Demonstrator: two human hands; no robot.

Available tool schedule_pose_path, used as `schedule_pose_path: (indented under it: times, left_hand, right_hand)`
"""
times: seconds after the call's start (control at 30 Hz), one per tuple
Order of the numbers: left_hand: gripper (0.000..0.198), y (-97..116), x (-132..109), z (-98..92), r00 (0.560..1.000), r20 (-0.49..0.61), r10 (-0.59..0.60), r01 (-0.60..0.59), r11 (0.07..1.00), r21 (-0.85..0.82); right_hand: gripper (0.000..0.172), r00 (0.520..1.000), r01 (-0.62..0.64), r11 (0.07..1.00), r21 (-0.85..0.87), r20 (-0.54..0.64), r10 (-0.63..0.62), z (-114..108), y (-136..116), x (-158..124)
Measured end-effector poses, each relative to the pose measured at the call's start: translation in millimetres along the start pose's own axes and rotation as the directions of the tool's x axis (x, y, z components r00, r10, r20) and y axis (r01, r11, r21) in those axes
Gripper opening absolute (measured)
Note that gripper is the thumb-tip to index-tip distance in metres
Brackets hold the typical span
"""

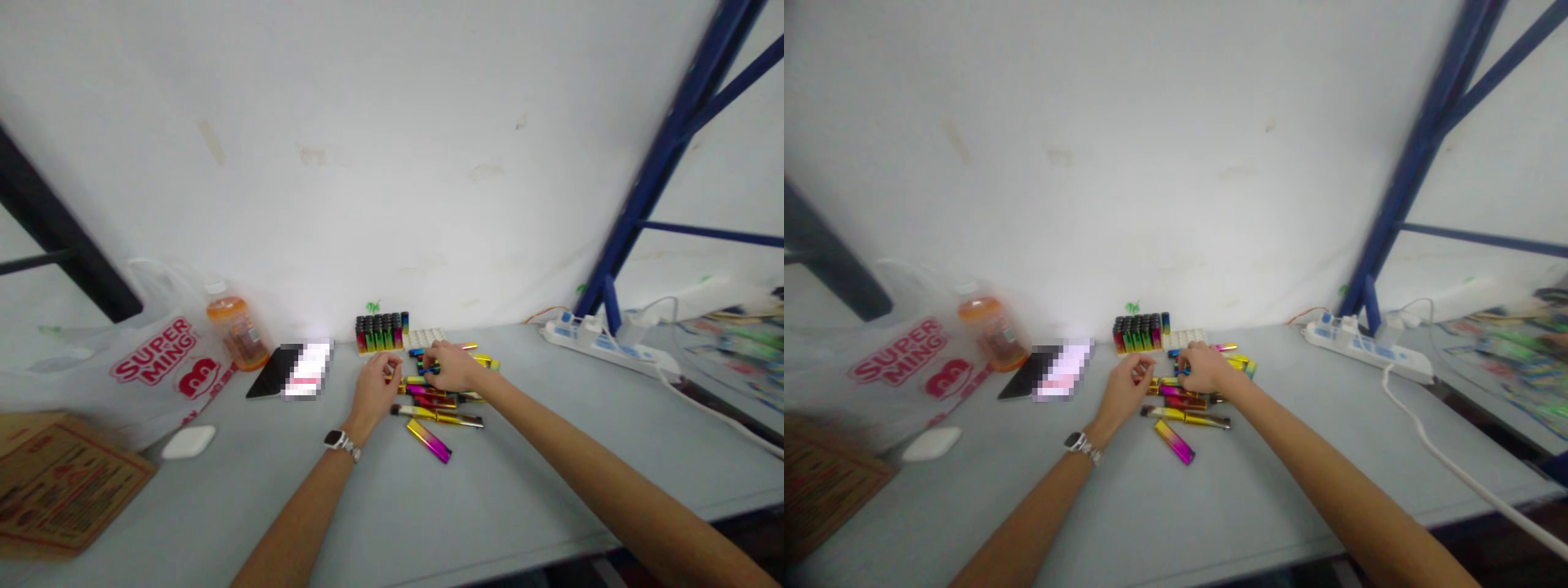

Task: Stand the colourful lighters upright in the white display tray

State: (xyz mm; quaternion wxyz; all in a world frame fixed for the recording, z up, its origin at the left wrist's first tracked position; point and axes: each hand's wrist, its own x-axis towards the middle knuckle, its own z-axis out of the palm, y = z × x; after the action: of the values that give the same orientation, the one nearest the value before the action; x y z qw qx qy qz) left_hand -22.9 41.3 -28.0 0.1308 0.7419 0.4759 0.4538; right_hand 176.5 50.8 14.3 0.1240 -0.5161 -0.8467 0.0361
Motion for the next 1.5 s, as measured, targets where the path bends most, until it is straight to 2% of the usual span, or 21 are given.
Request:
schedule_pose_path:
  times: [0.13, 0.43, 0.6, 0.73, 0.83, 0.93, 1.03, 1.1, 1.17, 1.23, 1.33, 1.43, 1.5]
  left_hand:
    - [0.011, -2.9, -1.3, 5.1, 0.999, -0.022, 0.033, -0.033, 0.999, -0.002]
    - [0.008, 0.4, -2.9, 7.6, 0.997, 0.031, 0.066, -0.067, 0.996, 0.050]
    - [0.011, 5.6, -2.7, 5.0, 0.997, -0.004, 0.082, -0.082, 0.996, 0.023]
    - [0.035, 8.3, -3.4, 2.7, 0.992, -0.056, 0.115, -0.115, 0.993, 0.003]
    - [0.040, 9.1, -3.9, 2.1, 0.989, -0.013, 0.150, -0.149, 0.989, 0.004]
    - [0.036, 9.8, -4.1, 2.7, 0.988, 0.011, 0.157, -0.156, 0.987, -0.021]
    - [0.027, 10.3, -4.6, 3.8, 0.991, 0.029, 0.134, -0.131, 0.988, -0.077]
    - [0.020, 10.2, -5.4, 4.9, 0.993, 0.058, 0.101, -0.093, 0.988, -0.122]
    - [0.016, 10.2, -6.2, 5.9, 0.995, 0.073, 0.071, -0.058, 0.985, -0.163]
    - [0.015, 10.8, -6.9, 6.5, 0.995, 0.071, 0.068, -0.055, 0.982, -0.179]
    - [0.012, 13.1, -7.3, 5.5, 0.996, 0.024, 0.080, -0.076, 0.985, -0.155]
    - [0.006, 14.9, -6.4, 2.1, 0.996, -0.081, 0.034, -0.047, 0.985, -0.169]
    - [0.007, 15.0, -5.1, -1.0, 0.988, -0.151, -0.024, -0.009, 0.976, -0.217]
  right_hand:
    - [0.026, 0.999, 0.038, 0.999, -0.005, -0.003, -0.038, 1.3, -7.3, -9.1]
    - [0.022, 0.997, -0.048, 0.997, -0.058, 0.050, 0.051, 1.3, -7.0, -4.1]
    - [0.018, 0.997, -0.036, 0.999, 0.038, -0.060, 0.038, 1.3, -4.8, -3.8]
    - [0.017, 0.985, 0.018, 0.969, 0.248, -0.173, 0.026, 1.3, -6.3, -3.2]
    - [0.016, 0.963, 0.100, 0.874, 0.476, -0.266, 0.035, 6.7, -10.5, 0.2]
    - [0.023, 0.918, 0.110, 0.732, 0.672, -0.350, 0.184, 18.5, -17.4, 6.0]
    - [0.028, 0.879, 0.105, 0.583, 0.806, -0.349, 0.324, 32.1, -26.1, 10.7]
    - [0.034, 0.855, 0.122, 0.567, 0.815, -0.377, 0.357, 39.3, -32.0, 12.0]
    - [0.038, 0.837, 0.145, 0.602, 0.786, -0.422, 0.349, 43.8, -37.1, 12.2]
    - [0.038, 0.840, 0.159, 0.612, 0.775, -0.432, 0.328, 45.3, -41.3, 12.7]
    - [0.035, 0.861, 0.170, 0.552, 0.816, -0.395, 0.320, 42.0, -46.5, 16.4]
    - [0.032, 0.865, 0.184, 0.415, 0.891, -0.347, 0.362, 35.4, -52.8, 22.4]
    - [0.034, 0.870, 0.157, 0.291, 0.944, -0.272, 0.412, 33.0, -57.9, 24.2]
